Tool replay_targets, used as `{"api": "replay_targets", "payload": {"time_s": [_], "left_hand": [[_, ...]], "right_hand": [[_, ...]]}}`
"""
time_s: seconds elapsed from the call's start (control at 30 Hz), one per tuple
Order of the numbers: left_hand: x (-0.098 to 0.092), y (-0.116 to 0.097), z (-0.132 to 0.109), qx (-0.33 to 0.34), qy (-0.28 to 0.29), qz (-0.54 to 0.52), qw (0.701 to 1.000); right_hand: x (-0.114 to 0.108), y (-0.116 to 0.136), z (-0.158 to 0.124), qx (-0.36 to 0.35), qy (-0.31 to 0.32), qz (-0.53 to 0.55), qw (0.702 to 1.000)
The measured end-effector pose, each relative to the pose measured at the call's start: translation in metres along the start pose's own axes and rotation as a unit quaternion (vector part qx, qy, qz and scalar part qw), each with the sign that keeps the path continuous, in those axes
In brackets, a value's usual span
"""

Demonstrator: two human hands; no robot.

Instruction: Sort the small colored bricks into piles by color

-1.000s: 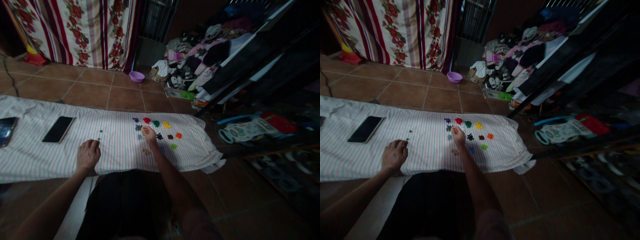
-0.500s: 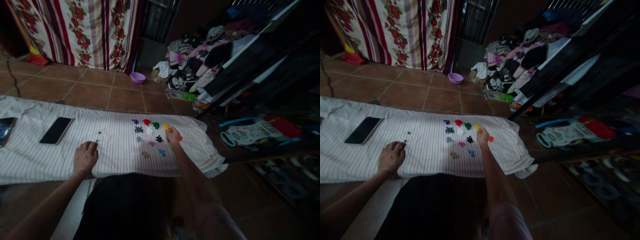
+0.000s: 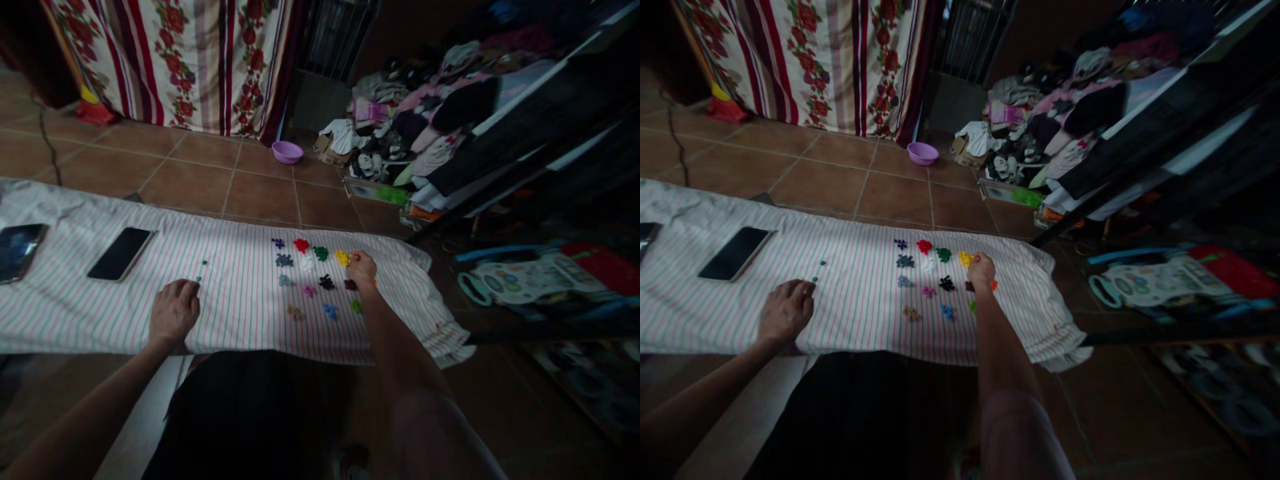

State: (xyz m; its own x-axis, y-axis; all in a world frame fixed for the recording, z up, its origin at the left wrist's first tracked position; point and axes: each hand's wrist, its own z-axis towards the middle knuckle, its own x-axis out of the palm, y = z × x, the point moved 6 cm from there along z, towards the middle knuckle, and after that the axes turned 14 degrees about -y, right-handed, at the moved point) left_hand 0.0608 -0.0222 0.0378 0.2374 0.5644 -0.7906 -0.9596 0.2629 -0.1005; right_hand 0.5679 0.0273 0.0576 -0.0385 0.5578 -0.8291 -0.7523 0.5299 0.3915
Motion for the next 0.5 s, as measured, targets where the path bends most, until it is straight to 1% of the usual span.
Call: {"api": "replay_targets", "payload": {"time_s": [0.13,0.33,0.43,0.5], "left_hand": [[0.002,0.001,0.000,-0.011,0.004,-0.008,1.000],[-0.002,-0.001,0.002,-0.011,-0.007,0.001,1.000],[-0.002,-0.002,0.002,-0.011,-0.001,-0.002,1.000],[-0.002,-0.002,0.002,-0.013,0.002,-0.007,1.000]], "right_hand": [[0.005,0.000,0.006,-0.005,0.003,-0.028,1.000],[0.015,0.001,0.005,-0.039,0.047,-0.066,0.996],[0.018,-0.004,0.002,-0.051,0.048,-0.063,0.996],[0.017,-0.005,0.002,-0.078,0.041,-0.053,0.995]]}}
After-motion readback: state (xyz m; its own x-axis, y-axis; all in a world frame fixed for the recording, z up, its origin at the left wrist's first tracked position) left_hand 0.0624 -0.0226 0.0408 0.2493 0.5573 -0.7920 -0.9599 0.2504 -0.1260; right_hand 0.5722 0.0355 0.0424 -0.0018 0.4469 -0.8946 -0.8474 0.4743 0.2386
